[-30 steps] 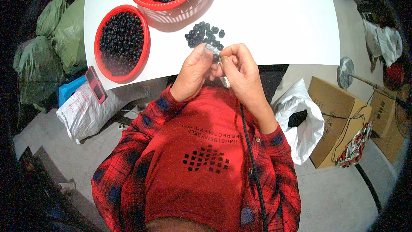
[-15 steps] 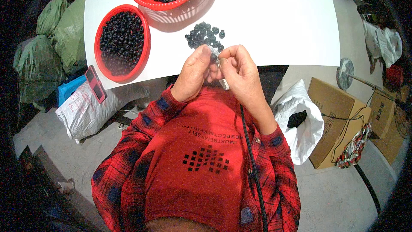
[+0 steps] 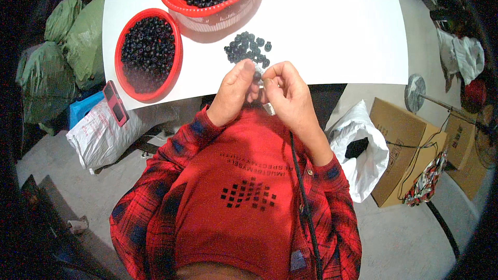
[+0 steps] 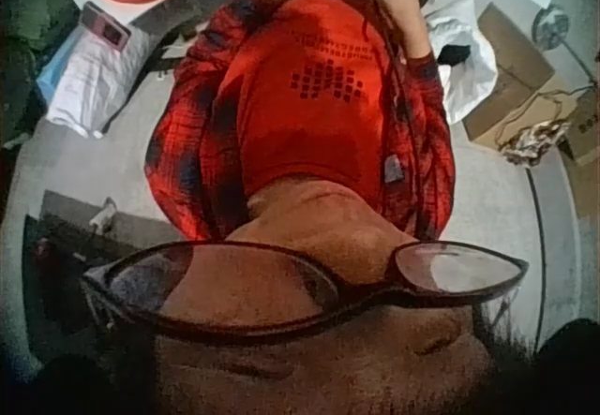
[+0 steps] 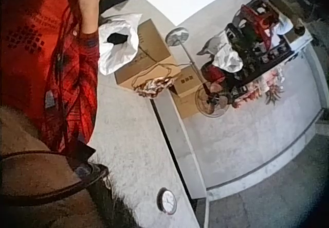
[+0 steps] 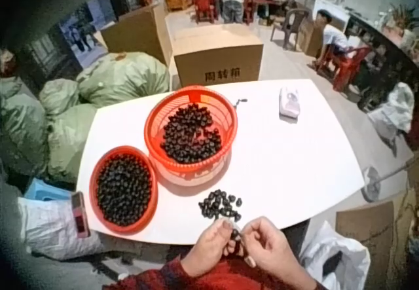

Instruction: The person assembles small black plastic components by hand, pressing pieces together one at a time.

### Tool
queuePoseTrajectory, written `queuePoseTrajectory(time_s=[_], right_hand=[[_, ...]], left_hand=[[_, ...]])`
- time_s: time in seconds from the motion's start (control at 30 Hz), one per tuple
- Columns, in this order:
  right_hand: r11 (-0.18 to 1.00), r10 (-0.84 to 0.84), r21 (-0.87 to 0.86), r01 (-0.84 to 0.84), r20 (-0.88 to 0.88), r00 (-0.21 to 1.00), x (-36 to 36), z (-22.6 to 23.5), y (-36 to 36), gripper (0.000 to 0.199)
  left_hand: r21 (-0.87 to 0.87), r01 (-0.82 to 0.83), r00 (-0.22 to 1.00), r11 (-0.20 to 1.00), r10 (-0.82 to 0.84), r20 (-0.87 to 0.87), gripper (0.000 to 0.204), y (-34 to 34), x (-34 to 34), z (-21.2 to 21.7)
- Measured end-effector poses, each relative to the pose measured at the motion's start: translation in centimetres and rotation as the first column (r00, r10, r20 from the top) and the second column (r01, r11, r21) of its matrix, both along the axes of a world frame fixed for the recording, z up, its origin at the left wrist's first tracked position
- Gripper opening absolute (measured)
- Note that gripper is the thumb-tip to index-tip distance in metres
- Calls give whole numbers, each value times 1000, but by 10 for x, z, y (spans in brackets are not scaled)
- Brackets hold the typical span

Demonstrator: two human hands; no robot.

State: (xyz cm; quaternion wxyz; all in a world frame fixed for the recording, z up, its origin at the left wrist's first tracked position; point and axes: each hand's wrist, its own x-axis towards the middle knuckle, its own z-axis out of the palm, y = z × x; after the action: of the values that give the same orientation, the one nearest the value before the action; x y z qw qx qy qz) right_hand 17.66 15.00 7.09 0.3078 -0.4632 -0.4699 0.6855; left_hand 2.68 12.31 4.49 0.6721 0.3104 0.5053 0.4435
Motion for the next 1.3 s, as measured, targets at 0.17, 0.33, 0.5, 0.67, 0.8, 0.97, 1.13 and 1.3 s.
queuePoseTrajectory(time_s=[0.17,0.33,0.5,0.67,0.8,0.97,1.13,1.3], right_hand=[[995,-53,87,50,31,998,-2,-3,-2,13],[981,5,191,-39,176,984,-4,1,-3,20],[956,5,277,-93,304,953,-5,8,-3,22],[937,-67,346,-49,314,947,-6,10,-4,22],[921,-61,379,-89,367,928,-2,7,-3,22],[919,-22,369,-139,401,916,-3,14,-4,18],[919,-130,394,15,269,954,-4,11,1,16],[919,-243,376,119,304,921,-5,6,8,16]], left_hand=[[-3,11,1000,1000,-11,10,37,0,-1,1],[4,-2,999,1000,2,39,44,0,1,2],[-8,31,997,999,-31,69,47,-1,0,0],[14,58,985,998,-60,162,50,-3,-1,-9],[58,55,981,997,-65,185,43,-3,-1,-3],[55,50,967,997,-62,248,37,-4,-2,-9],[30,19,945,999,-28,327,30,-6,-5,-10],[44,35,968,998,-45,248,34,-10,-3,-10]])
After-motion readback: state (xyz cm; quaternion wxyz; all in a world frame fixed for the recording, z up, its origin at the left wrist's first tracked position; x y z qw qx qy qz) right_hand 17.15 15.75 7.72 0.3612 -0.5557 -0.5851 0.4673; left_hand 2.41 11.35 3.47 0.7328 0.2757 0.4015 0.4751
